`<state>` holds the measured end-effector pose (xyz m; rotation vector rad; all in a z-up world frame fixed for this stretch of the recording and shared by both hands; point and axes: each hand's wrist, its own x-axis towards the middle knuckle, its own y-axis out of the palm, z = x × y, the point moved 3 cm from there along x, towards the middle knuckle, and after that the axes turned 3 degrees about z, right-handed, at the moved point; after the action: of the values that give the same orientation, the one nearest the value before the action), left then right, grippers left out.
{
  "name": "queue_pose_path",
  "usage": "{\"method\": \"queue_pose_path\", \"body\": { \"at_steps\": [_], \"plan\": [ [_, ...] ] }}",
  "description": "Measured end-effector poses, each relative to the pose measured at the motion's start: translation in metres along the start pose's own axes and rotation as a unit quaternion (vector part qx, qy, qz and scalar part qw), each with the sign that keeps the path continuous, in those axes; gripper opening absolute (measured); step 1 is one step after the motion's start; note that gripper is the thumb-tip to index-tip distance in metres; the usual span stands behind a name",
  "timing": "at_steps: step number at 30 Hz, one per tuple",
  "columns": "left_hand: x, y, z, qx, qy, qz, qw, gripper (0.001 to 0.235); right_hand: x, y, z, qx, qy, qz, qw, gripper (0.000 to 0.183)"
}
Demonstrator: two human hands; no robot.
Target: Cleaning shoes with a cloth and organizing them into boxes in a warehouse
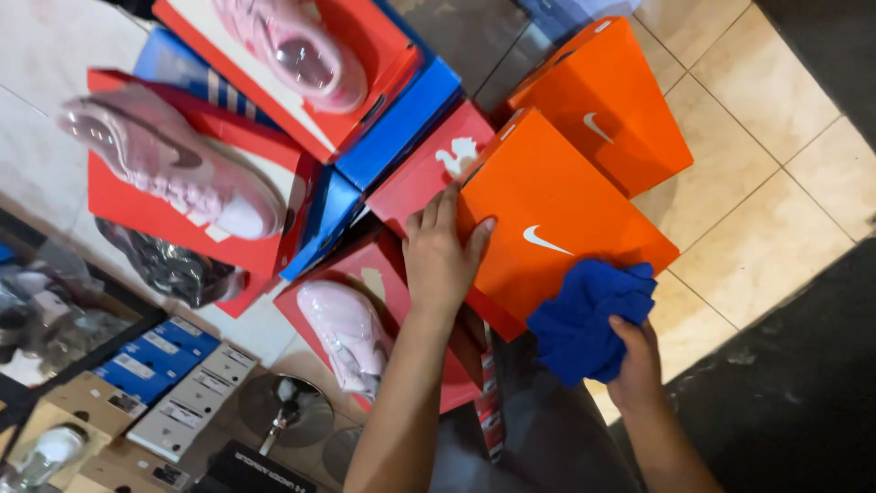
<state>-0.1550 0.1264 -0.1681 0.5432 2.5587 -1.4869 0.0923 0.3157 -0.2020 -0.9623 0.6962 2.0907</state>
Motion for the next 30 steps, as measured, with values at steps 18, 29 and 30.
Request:
{"method": "queue_pose_path", "body": {
  "at_steps": [18, 29, 30],
  "plan": [
    [-0.171, -0.07, 0.14, -0.167, -0.195, -0.153, 0.954, 0.068, -0.04, 0.085, -0.097, -0.377, -0.023, 0.201, 0.904, 0.039],
    [-0.175, -0.12, 0.191, -0.296, -0.202, -0.234, 0.904, 0.053, -0.061, 0.267, -0.124, -0.364, 0.018, 0.298, 0.882, 0.044],
    [-0.167, -0.146, 0.192, -0.296, -0.172, -0.262, 0.902, 0.05, -0.069, 0.286, -0.115, -0.324, 0.0, 0.332, 0.886, 0.037]
  ]
}}
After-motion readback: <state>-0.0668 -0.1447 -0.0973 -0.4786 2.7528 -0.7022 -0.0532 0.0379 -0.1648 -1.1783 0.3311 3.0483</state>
